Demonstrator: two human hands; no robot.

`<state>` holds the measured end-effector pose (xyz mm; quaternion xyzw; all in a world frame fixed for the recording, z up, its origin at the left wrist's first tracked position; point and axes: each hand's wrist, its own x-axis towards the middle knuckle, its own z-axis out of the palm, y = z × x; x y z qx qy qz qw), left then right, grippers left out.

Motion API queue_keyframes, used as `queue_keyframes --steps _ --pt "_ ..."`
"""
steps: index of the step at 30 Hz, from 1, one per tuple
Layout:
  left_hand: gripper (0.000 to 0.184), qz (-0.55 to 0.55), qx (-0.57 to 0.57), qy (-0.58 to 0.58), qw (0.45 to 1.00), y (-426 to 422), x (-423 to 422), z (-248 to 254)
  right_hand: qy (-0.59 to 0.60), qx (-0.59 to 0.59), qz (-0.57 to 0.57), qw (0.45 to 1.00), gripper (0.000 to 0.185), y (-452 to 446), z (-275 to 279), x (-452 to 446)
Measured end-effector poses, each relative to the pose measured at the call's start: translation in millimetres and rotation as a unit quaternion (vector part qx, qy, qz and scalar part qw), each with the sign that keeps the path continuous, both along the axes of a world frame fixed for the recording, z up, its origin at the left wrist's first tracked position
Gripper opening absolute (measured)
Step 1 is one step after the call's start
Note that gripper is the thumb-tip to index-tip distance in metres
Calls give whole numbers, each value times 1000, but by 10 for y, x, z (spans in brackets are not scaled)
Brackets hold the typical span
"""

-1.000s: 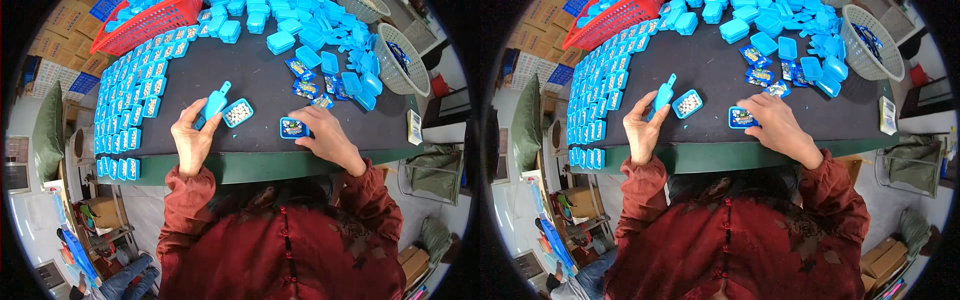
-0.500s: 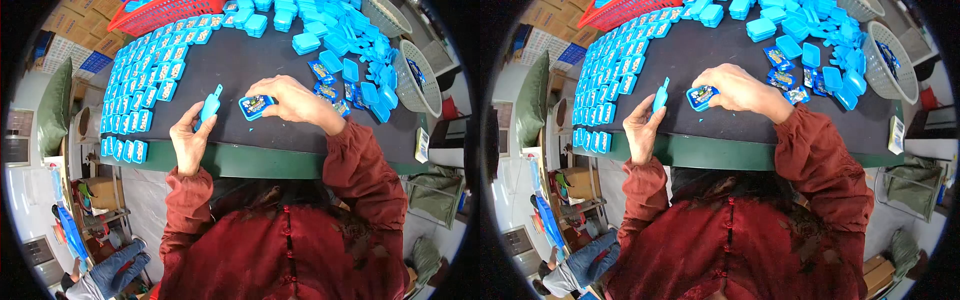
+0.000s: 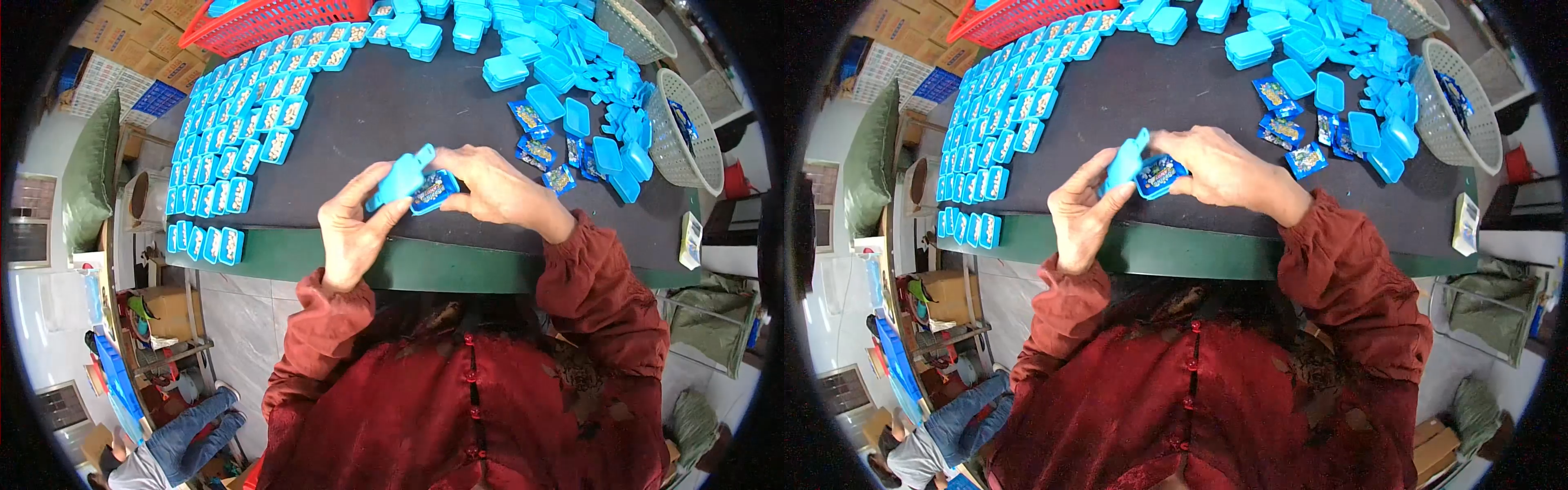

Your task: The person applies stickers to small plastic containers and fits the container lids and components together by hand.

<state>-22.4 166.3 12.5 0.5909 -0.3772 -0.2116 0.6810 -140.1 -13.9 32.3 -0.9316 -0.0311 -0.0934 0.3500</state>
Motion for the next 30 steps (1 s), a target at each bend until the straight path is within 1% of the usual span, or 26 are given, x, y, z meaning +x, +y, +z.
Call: queue_keyframes --steps 1,5,6,10,15,20,26,30 --pt "44 -3 0 -1 1000 -12 -30 -4 -1 0 -3 1000 65 33 3 -28" --pt "45 12 55 -134 989 -52 -144 -41 0 177 -102 979 73 140 -2 -108" --pt "45 10 56 -135 989 -58 -151 -28 -1 177 -104 979 73 137 -44 -121" --pt "42 13 129 -171 977 -60 -134 99 -110 288 -92 947 76 123 -360 -118" --pt "39 9 125 -222 967 -95 -143 113 -95 291 -122 944 79 129 -416 -166" --pt "40 -38 122 -208 970 -145 -83 83 -108 277 -131 946 72 127 -409 -166" --pt "38 -16 83 -206 975 -136 -133 -5 -111 259 -139 949 72 118 -437 -169" --pt "37 8 79 -370 926 -166 -187 43 -129 251 -132 950 71 123 -463 -163"
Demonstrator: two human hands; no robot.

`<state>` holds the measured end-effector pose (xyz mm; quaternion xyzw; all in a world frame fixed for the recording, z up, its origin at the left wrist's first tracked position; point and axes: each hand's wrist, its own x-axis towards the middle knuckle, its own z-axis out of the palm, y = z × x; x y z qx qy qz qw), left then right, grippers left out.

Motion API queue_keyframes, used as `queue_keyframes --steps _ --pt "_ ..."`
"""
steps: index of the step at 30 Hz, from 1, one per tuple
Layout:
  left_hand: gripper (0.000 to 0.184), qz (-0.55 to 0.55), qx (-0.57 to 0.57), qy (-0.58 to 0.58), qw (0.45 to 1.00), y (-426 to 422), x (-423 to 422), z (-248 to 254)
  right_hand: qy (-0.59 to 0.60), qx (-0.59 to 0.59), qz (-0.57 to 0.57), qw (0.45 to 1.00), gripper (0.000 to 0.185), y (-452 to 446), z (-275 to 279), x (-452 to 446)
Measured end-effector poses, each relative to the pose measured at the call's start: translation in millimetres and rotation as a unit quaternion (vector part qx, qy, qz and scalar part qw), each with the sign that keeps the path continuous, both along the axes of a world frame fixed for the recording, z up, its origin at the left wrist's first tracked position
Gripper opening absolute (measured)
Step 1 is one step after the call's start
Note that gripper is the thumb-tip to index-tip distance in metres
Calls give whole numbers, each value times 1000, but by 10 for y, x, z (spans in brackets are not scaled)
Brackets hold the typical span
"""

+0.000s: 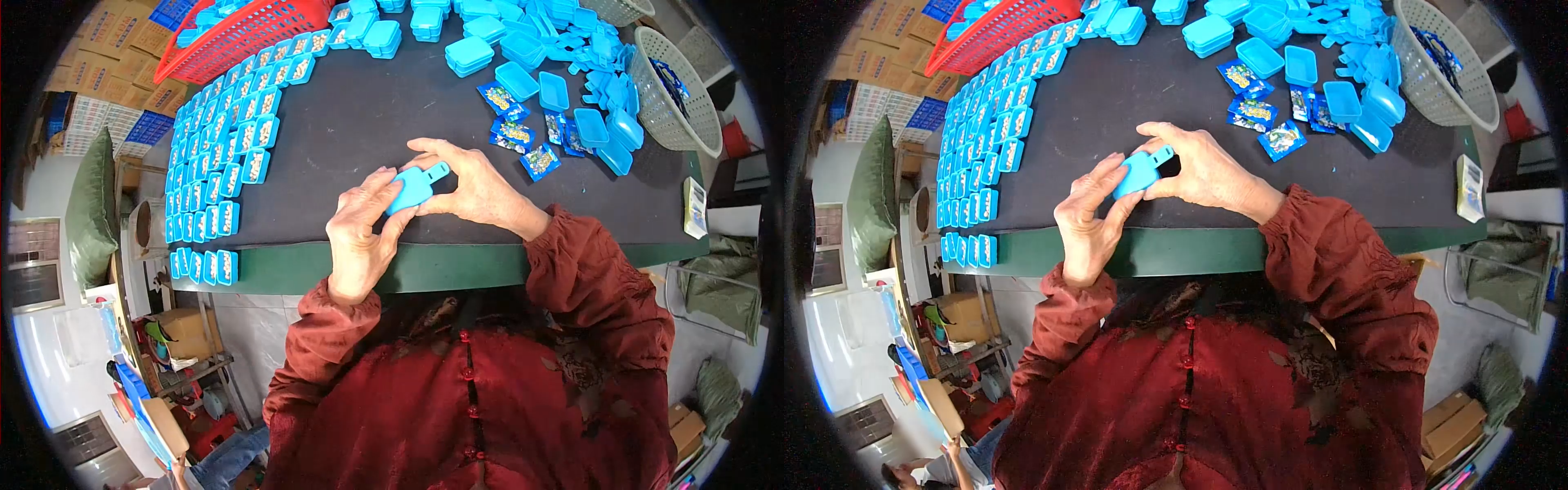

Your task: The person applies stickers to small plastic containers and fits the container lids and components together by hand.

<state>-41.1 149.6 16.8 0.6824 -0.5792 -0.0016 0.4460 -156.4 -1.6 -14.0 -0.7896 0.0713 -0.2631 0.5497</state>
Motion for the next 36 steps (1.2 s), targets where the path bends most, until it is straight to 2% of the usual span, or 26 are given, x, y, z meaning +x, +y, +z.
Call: queue_keyframes --steps 5,10,15,20,26,30,31,35,36 --pt "36 -1 2 97 995 24 32 -64 1 1 2 1000 68 -5 0 -4" --pt "37 21 -21 112 993 51 -8 -119 40 26 11 999 66 8 97 -23" --pt "37 21 -31 116 993 73 -6 -132 -10 -66 16 998 54 -8 47 -6" --pt "35 35 -22 48 998 54 -42 -118 21 -48 27 998 49 -1 90 -32" --pt "35 11 -25 55 998 64 30 -179 -20 -62 22 998 49 28 1 -46" --pt "35 -9 -26 169 985 70 61 -164 -13 -223 -52 973 51 87 6 -54" --pt "35 -7 -27 169 985 66 80 -144 -14 -224 -49 973 51 81 14 -50" --pt "32 -66 55 370 925 65 231 -10 -41 -264 -61 962 51 61 51 -22" --pt "32 -57 54 370 926 66 258 1 -43 -262 -53 963 51 66 56 -21"
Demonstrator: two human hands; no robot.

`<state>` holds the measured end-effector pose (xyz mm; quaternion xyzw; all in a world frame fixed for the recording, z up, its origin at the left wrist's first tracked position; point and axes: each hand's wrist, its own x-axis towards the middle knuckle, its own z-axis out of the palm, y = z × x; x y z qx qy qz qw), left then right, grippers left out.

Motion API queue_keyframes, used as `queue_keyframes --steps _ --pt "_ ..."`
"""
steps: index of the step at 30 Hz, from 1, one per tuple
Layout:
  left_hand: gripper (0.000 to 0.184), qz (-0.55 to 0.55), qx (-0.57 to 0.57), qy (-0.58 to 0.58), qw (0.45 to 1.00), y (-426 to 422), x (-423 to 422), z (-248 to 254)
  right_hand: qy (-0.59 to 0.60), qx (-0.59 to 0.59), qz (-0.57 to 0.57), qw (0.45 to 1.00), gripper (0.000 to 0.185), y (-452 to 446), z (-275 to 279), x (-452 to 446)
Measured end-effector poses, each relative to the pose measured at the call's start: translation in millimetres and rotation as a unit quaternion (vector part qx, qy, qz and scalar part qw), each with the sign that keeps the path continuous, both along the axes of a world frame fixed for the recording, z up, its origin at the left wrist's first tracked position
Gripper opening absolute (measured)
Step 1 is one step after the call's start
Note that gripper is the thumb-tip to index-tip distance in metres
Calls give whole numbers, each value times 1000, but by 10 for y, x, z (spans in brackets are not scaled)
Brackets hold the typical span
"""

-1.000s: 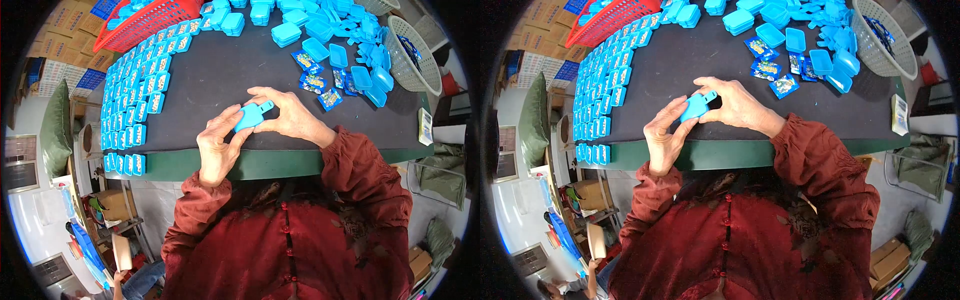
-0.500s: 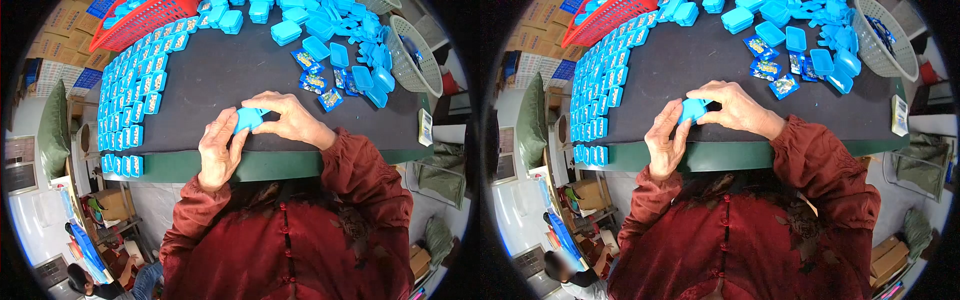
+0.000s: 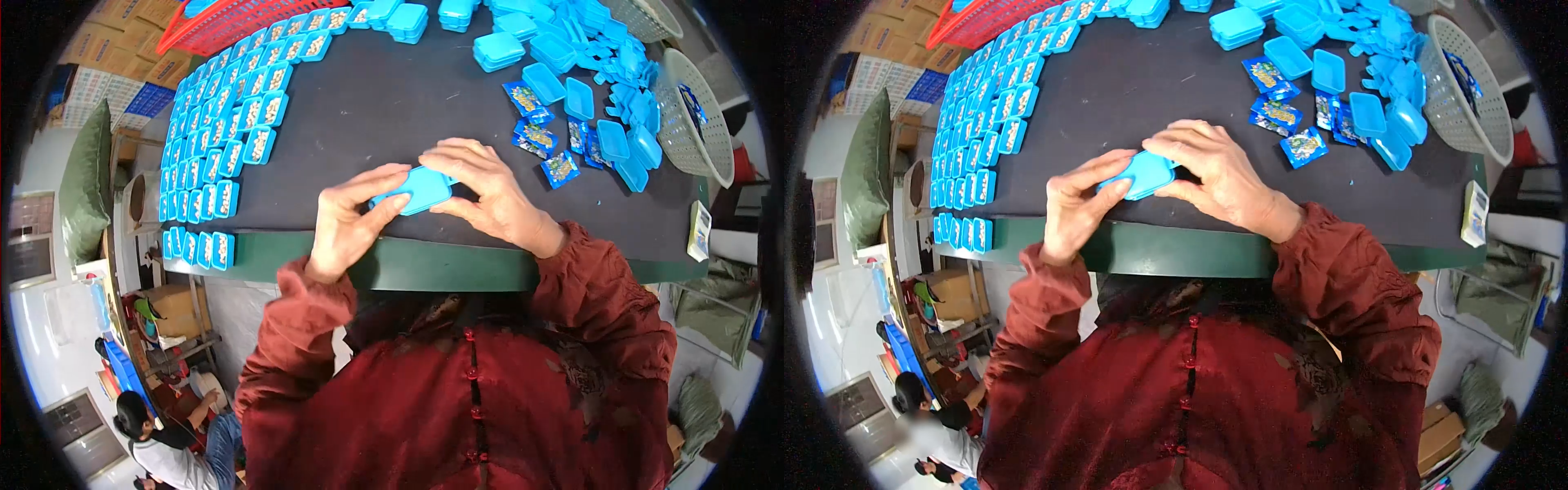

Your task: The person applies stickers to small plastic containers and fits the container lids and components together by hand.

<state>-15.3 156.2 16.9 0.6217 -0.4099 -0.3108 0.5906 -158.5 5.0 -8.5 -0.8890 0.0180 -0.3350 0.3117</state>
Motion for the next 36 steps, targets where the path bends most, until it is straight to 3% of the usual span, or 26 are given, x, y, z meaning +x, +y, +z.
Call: queue_keyframes --steps 5,10,14,20,25,28,29,30,31,34,36 --pt "29 -52 85 0 995 -49 146 26 79 160 62 982 53 10 6 -39" --pt "33 -99 136 -4 986 -131 232 123 79 123 48 988 53 28 -15 -30" --pt "31 -128 266 146 944 -204 354 272 52 -52 -37 997 53 44 105 -26" --pt "27 -79 253 242 933 -234 308 220 26 -32 -22 999 57 98 55 1" --pt "26 -126 229 284 922 -272 418 158 55 109 39 992 56 114 -33 -27" --pt "39 -173 210 35 962 -253 407 257 66 101 26 992 53 136 -44 -22" --pt "44 -187 201 -50 960 -245 397 276 70 98 21 993 53 142 -44 -17" --pt "44 -189 202 -51 960 -220 342 280 68 100 19 993 53 146 -43 -12" --pt "47 -176 172 -172 954 -182 230 273 62 95 23 993 54 142 -43 -6" --pt "55 -127 61 -508 850 -91 -68 216 48 83 32 995 58 125 -44 -6" --pt "56 -135 63 -505 850 -81 -66 159 44 85 19 995 60 130 -38 0"
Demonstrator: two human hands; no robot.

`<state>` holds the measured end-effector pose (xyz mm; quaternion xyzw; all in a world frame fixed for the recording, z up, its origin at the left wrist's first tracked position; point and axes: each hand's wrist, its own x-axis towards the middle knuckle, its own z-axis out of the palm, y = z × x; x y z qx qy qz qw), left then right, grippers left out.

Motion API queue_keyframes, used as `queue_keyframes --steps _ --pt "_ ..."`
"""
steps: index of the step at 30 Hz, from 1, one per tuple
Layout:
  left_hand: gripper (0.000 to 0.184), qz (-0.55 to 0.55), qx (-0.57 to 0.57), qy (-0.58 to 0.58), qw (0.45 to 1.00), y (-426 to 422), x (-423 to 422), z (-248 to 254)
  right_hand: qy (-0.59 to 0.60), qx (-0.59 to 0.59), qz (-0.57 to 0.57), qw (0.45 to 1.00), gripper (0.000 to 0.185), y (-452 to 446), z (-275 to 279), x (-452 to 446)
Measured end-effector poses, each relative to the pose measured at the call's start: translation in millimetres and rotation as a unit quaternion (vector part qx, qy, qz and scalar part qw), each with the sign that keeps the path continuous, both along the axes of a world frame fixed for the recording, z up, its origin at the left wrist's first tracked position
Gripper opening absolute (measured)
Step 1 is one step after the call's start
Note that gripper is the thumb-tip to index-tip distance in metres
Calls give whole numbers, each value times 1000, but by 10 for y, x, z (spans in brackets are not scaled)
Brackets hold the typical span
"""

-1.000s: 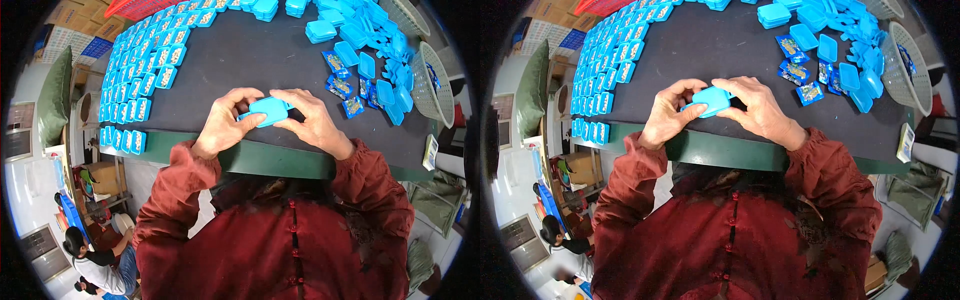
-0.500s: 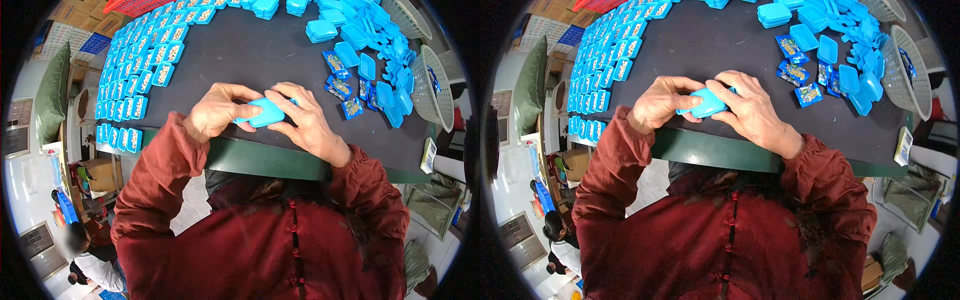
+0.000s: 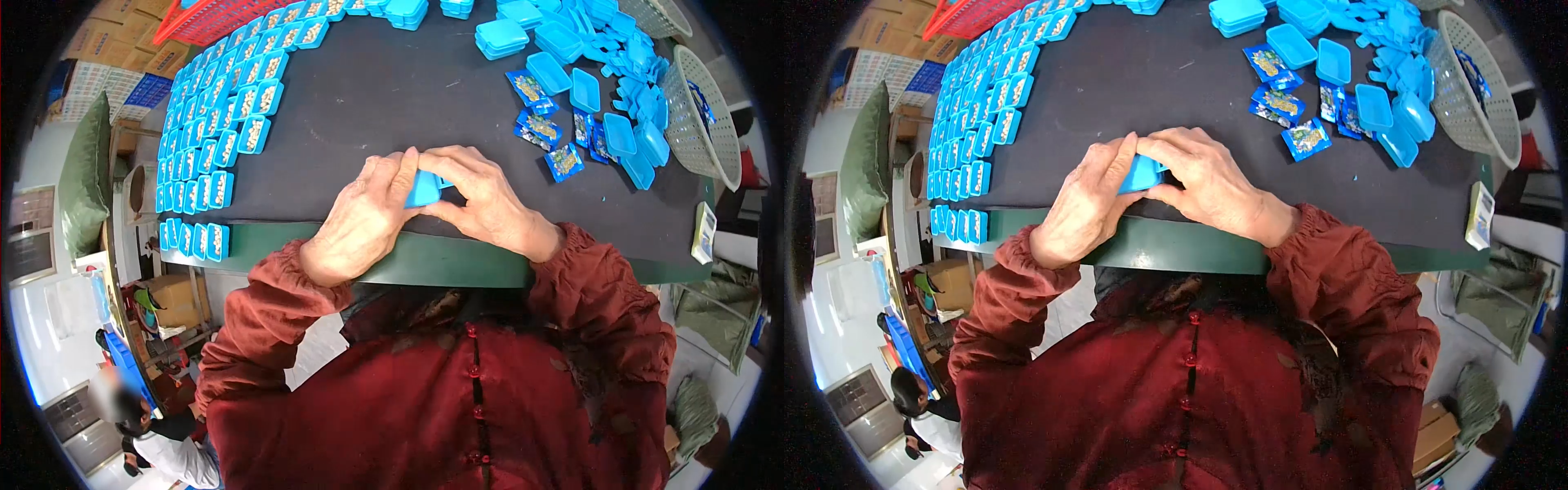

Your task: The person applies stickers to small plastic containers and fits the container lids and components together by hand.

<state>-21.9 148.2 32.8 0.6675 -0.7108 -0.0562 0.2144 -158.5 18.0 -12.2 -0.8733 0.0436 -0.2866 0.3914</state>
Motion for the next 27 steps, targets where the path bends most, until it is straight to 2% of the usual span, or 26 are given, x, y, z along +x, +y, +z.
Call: queue_keyframes --steps 4,8,14,19,24,27 --pt "60 -2 12 6 1000 19 25 -69 -9 -1 -25 1000 66 6 7 19" --pt "56 -22 -38 -33 998 15 6 -86 32 74 -31 996 74 15 -25 5" --pt "54 -27 -68 -38 997 16 19 -151 57 103 -47 992 65 18 -6 12" --pt "50 -18 -98 38 994 34 21 -176 -10 39 18 999 54 -54 -82 48" --pt "46 -33 -68 112 991 24 81 -101 -5 32 18 999 43 -66 -52 47" --pt "41 4 -10 209 978 43 68 -3 12 32 26 999 40 -71 -39 40"
